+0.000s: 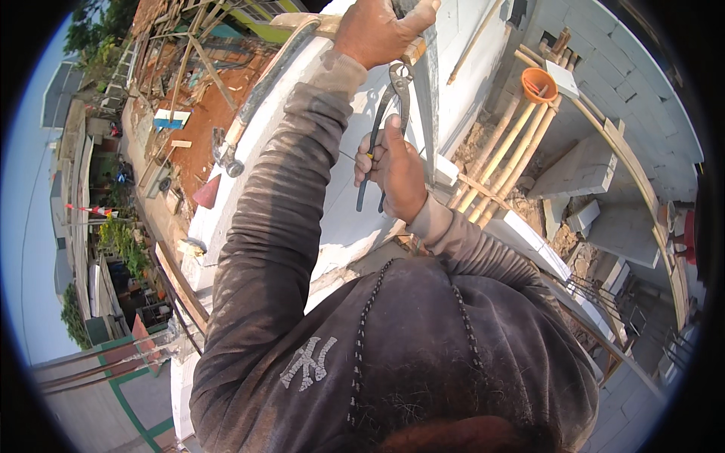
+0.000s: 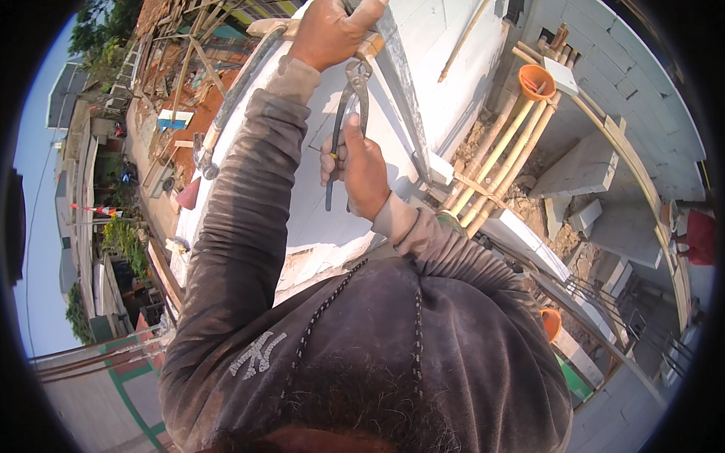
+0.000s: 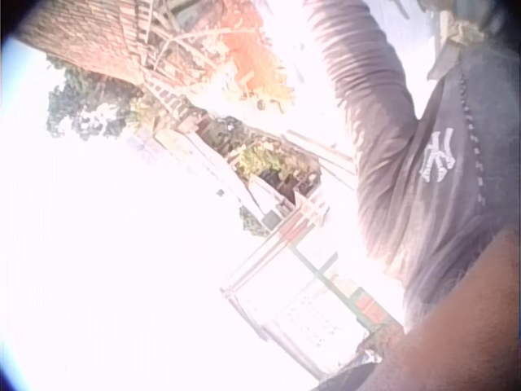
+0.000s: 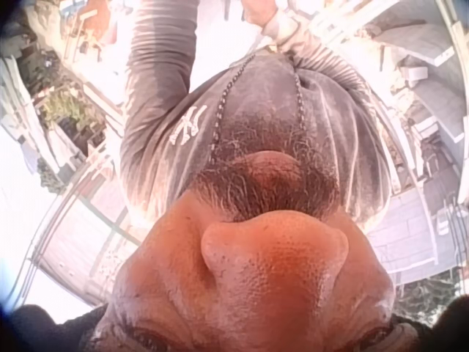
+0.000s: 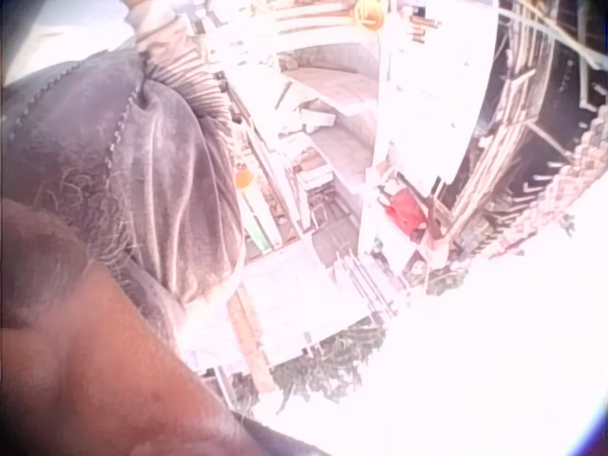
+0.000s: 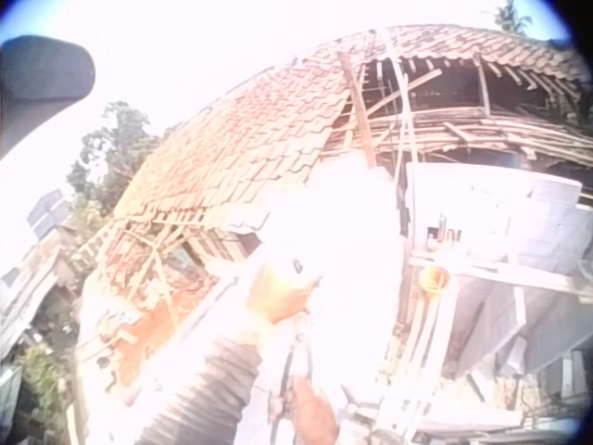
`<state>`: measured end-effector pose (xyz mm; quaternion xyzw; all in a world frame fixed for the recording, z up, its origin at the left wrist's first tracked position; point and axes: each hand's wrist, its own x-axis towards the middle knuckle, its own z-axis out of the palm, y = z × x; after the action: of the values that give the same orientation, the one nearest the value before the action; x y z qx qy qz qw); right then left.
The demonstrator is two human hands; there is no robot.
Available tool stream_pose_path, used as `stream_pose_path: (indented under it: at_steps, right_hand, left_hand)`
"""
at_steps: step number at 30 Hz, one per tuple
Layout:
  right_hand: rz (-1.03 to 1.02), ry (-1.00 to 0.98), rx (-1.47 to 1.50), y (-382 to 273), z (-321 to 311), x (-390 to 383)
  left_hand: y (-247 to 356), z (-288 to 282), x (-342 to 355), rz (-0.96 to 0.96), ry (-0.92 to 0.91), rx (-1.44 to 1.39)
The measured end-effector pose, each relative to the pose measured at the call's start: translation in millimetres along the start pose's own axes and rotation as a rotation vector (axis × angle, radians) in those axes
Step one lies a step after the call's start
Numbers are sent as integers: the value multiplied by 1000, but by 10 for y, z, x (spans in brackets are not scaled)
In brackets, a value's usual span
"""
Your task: The person secures a metal frame and a wooden brace to a curved masonry wall using pliers and wire, then checks the alignment with a long metal straightedge.
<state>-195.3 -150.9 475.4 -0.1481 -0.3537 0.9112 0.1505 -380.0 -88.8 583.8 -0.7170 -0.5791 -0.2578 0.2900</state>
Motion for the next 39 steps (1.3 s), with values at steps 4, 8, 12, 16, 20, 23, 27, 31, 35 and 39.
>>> stream_pose_path:
  at_steps: [4, 8, 12, 16, 20, 23, 27, 31, 35, 39]
  right_hand:
    - [196, -340, 373, -56, -146, 77]
    - [286, -703, 724, 41, -233, 184]
    - [174, -427, 447, -72, -113, 19]
    - [126, -158, 44, -187, -45, -78]
    - [165, -117, 37, -202, -133, -57]
    - [181, -114, -38, -294, -161, -100]
    - [105, -142, -198, -185, -425, 83]
    - [105, -290, -6, -60, -434, 195]
    - [-120, -50, 35, 78, -95, 110]
    - [-363, 215, -141, 227, 21, 34]
  left_hand:
    - [-93, 29, -50, 36, -40, 55]
    - [-88, 41, -32, 69, -38, 130]
    - [-128, 97, -62, 34, -54, 118]
    - [-149, 113, -117, 17, -24, 74]
    - [-122, 99, -74, 57, -20, 123]
    - [-120, 87, -114, 50, -36, 179]
    - [-120, 84, -138, 38, -75, 226]
    - [-125, 75, -130, 23, -115, 178]
    - [-95, 63, -78, 36, -50, 86]
    - [-63, 52, -62, 55, 36, 88]
